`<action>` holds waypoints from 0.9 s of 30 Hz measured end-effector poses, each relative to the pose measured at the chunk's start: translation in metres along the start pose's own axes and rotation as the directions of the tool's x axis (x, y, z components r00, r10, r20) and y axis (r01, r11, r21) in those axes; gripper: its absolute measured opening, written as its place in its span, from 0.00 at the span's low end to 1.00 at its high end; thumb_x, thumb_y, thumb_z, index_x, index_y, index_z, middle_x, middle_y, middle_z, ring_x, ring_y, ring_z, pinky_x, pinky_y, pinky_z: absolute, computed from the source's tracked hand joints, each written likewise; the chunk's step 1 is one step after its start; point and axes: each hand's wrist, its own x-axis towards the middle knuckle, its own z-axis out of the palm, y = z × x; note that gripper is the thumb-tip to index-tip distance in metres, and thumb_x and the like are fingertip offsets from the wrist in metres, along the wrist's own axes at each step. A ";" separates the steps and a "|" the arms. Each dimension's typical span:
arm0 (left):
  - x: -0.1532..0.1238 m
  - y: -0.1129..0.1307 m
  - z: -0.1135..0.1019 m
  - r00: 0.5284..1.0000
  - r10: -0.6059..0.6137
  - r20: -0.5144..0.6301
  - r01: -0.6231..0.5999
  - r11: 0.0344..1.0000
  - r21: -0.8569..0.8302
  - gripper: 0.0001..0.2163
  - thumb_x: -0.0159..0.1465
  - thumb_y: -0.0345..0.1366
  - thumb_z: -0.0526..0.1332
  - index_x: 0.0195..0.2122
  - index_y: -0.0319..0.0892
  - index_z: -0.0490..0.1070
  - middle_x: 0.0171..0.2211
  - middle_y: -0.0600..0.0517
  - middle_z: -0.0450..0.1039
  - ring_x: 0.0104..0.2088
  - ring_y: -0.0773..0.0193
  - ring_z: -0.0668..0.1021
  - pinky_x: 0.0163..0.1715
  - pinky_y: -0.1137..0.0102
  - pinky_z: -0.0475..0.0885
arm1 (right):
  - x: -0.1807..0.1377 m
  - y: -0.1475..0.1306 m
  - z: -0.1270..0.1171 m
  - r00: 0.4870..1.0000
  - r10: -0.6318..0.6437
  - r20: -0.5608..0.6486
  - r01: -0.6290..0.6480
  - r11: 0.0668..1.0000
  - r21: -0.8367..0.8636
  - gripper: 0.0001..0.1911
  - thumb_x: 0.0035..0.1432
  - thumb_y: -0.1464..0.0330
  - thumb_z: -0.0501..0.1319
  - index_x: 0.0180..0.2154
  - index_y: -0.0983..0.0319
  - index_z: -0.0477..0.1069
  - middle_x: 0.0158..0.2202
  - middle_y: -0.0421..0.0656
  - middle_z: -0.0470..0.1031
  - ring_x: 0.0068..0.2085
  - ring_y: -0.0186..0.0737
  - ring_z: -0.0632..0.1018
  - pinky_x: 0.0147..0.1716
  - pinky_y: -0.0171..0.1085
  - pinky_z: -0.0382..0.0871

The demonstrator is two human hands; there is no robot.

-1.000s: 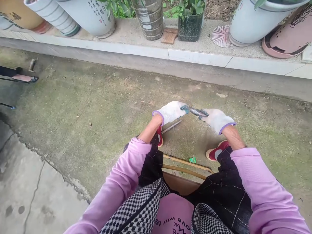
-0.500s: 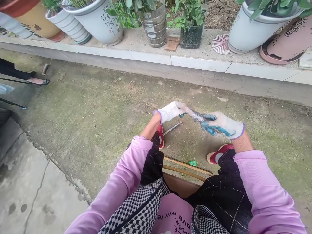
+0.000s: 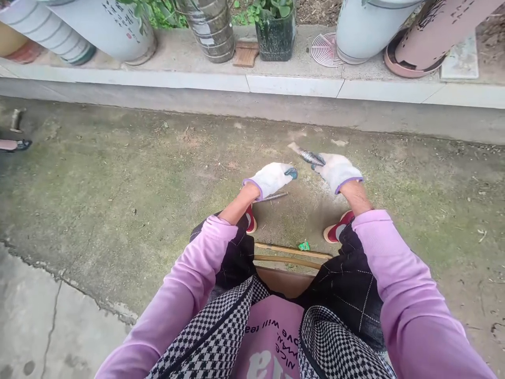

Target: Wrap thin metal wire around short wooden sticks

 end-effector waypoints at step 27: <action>0.007 -0.015 0.002 0.999 0.040 0.021 -0.027 0.903 -0.430 0.10 0.71 0.29 0.62 0.44 0.41 0.85 0.32 0.54 0.78 0.31 0.67 0.74 0.40 0.70 0.72 | -0.033 -0.003 -0.023 0.995 -0.087 0.046 0.011 0.562 0.827 0.23 0.53 0.56 0.89 0.40 0.57 0.82 0.27 0.38 0.78 0.22 0.33 0.71 0.17 0.33 0.69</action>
